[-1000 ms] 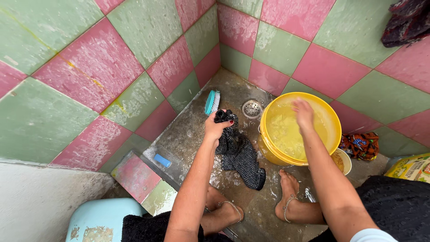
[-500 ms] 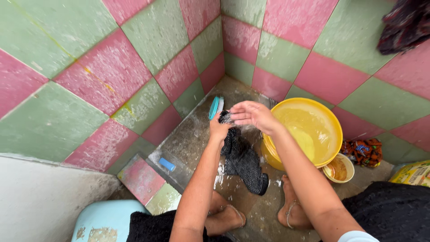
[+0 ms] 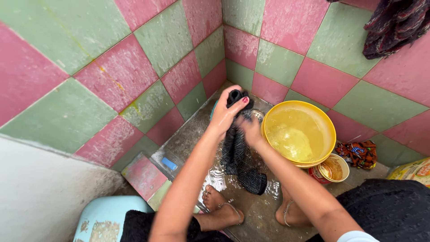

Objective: The person washes clothing by hand on a tiled floor, using a brush, soap from a container, and water from a bucket and tap, then wrings the item out.

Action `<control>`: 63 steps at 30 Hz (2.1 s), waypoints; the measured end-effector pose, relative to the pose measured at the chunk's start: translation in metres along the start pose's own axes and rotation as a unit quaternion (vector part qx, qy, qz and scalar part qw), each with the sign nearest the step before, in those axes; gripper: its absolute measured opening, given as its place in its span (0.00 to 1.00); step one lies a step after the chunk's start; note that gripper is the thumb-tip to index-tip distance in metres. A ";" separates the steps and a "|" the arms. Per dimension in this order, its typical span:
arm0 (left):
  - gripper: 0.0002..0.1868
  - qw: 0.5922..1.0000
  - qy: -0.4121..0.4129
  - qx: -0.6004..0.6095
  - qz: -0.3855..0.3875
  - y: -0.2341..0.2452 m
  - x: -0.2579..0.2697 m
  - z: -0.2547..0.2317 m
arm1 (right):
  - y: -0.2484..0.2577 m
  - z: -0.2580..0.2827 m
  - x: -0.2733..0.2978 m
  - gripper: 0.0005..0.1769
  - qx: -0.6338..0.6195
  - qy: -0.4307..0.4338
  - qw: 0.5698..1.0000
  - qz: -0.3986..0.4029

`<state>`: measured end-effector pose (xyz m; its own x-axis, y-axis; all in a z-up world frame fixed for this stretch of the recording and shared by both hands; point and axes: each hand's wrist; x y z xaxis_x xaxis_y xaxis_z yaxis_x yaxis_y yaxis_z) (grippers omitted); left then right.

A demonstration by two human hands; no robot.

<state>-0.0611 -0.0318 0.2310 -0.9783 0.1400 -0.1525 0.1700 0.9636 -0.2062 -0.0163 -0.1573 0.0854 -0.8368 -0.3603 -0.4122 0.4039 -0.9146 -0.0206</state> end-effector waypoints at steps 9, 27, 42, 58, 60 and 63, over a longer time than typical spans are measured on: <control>0.46 0.455 -0.332 -0.809 0.169 0.033 0.065 -0.050 | 0.056 0.024 -0.020 0.24 -0.428 -0.219 0.865 0.144; 0.28 0.613 0.065 -0.737 0.276 0.059 0.066 -0.003 | 0.028 -0.010 0.087 0.44 -0.106 -0.343 0.889 0.284; 0.38 0.323 -0.418 -0.849 0.027 0.040 0.111 -0.051 | 0.058 0.047 0.035 0.32 -0.564 -0.283 0.706 0.323; 0.22 0.457 -0.202 -0.843 0.201 0.094 0.069 -0.068 | 0.037 0.003 0.043 0.52 -0.068 -0.344 0.784 0.512; 0.24 0.512 -0.076 -0.837 0.175 0.102 0.073 -0.041 | 0.034 -0.002 0.027 0.54 0.072 -0.184 0.869 0.453; 0.28 0.604 0.119 -0.778 0.123 0.099 0.083 0.004 | 0.024 0.023 0.015 0.47 0.298 -0.138 0.882 0.337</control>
<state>-0.1250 0.0746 0.1936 -0.9668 0.1731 0.1879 0.1779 -0.0717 0.9814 -0.0274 -0.1885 0.0994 -0.5715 -0.8155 0.0917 0.6469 -0.3790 0.6617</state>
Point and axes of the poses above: each hand's wrist, its own x-axis away from the middle knuckle, its own y-axis out of the back of the hand, z = x × y, and after that the axes turned 13 degrees about z, right-handed
